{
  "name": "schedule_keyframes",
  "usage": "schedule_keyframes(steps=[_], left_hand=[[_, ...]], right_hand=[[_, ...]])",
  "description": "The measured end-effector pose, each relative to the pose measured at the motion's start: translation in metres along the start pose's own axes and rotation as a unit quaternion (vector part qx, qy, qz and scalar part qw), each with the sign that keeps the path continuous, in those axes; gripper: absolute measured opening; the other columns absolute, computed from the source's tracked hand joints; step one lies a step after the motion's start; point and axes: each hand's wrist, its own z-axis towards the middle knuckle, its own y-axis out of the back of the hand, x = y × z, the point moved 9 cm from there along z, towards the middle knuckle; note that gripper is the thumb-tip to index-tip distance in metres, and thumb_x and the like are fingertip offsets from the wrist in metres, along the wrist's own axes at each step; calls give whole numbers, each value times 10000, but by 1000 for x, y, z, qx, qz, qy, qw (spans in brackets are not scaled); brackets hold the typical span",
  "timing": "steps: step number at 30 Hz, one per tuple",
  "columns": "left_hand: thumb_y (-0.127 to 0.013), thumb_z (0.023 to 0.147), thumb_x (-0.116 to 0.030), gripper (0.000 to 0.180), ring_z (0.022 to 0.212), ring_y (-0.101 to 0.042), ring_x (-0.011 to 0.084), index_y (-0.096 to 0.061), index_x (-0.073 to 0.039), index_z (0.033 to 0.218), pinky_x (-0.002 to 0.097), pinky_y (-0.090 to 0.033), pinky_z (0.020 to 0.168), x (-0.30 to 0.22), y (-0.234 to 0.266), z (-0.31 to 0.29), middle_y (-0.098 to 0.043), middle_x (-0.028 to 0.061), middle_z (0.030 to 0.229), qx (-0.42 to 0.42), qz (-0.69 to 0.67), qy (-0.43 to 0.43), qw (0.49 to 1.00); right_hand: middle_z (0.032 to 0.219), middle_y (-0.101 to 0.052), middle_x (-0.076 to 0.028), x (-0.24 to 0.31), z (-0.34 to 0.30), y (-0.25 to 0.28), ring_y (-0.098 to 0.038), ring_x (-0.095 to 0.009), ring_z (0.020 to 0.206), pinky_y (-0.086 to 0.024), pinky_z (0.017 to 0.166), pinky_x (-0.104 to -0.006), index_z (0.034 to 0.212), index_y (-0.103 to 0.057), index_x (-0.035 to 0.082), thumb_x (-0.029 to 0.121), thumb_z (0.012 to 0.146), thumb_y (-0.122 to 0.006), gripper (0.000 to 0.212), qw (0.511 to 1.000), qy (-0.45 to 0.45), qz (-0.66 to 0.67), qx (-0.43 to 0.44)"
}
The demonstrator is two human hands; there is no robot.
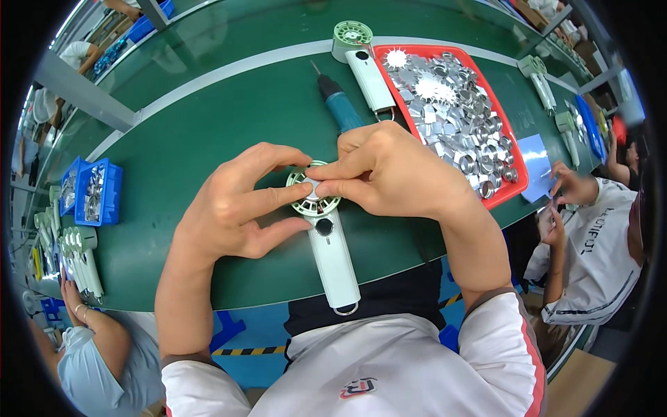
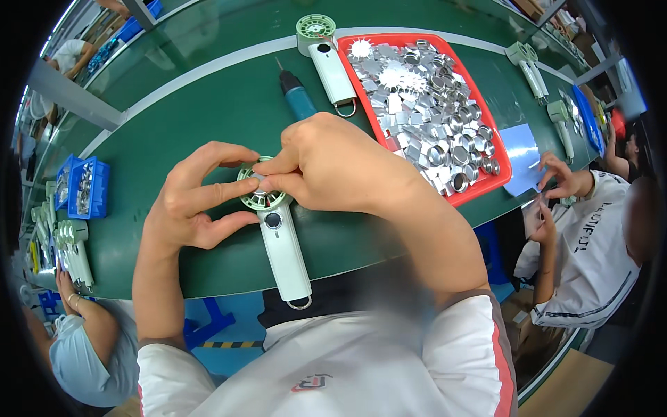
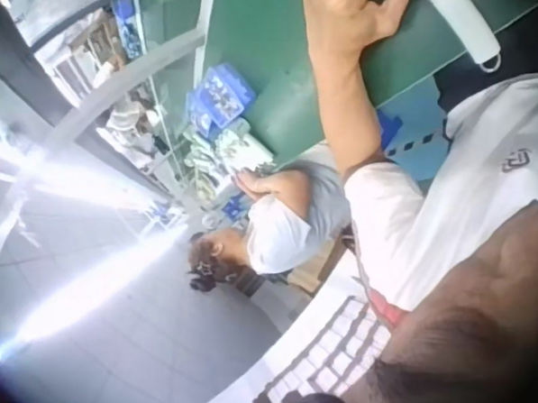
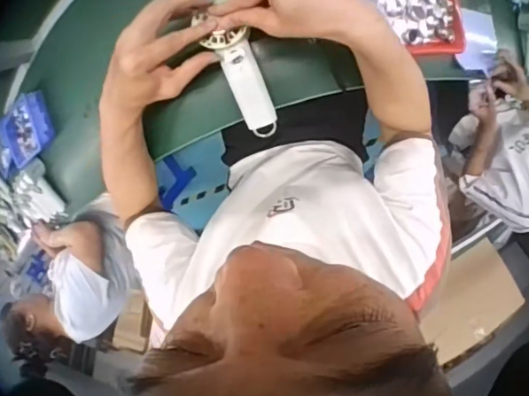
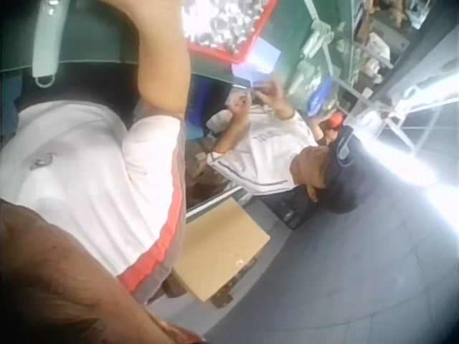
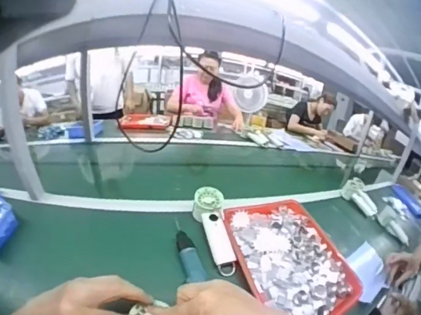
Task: The recorder is assembling small handheld battery-powered fans by installing internal components like motors and battery contacts into the plastic casing.
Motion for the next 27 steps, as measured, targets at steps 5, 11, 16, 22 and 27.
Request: schedule_keyframes(steps=[5, 11, 16, 22, 27], left_hand=[[-1008, 650, -95, 559, 1024, -762, 395, -820, -38, 1173, 464, -645, 807, 1, 2, 0, -747, 209, 1235, -2, 3, -6, 1000], [-1012, 638, -112, 571, 1022, -761, 397, -815, -32, 1168, 464, -644, 798, 1, 0, 1, -747, 207, 1230, -11, -3, -15, 1000], [-1014, 730, -165, 570, 1065, -766, 405, -816, -38, 1250, 477, -653, 837, 3, -1, 0, -753, 249, 1269, -2, -17, -14, 1000], [-999, 633, -93, 539, 1036, -753, 389, -827, -20, 1139, 458, -643, 841, 1, 4, 3, -751, 183, 1227, -17, -16, -4, 1000], [-1010, 712, -115, 524, 1086, -762, 404, -820, -34, 1194, 469, -661, 892, -4, 3, 0, -750, 230, 1263, -6, -22, -21, 1000]], right_hand=[[688, -644, -93, 10, 2, 0, -630, -279, 608, -495, 578, -422, 1094, -912, 94, 133, 909, -925, 190, 999, 21, -37, -15], [676, -644, -99, 8, 2, -2, -644, -292, 614, -494, 573, -429, 1074, -913, 84, 131, 911, -921, 170, 998, 11, -69, 4], [673, -647, -107, 2, 3, -4, -634, -292, 600, -496, 573, -431, 1083, -912, 81, 136, 913, -921, 179, 997, -1, -68, 31], [686, -681, -129, 1, 6, -1, -662, -285, 614, -513, 583, -428, 1081, -910, 76, 139, 911, -925, 182, 997, -34, -62, 42], [722, -720, -139, 2, 4, -4, -674, -304, 641, -543, 617, -440, 1075, -912, 80, 152, 917, -921, 174, 996, -23, -69, 44]])
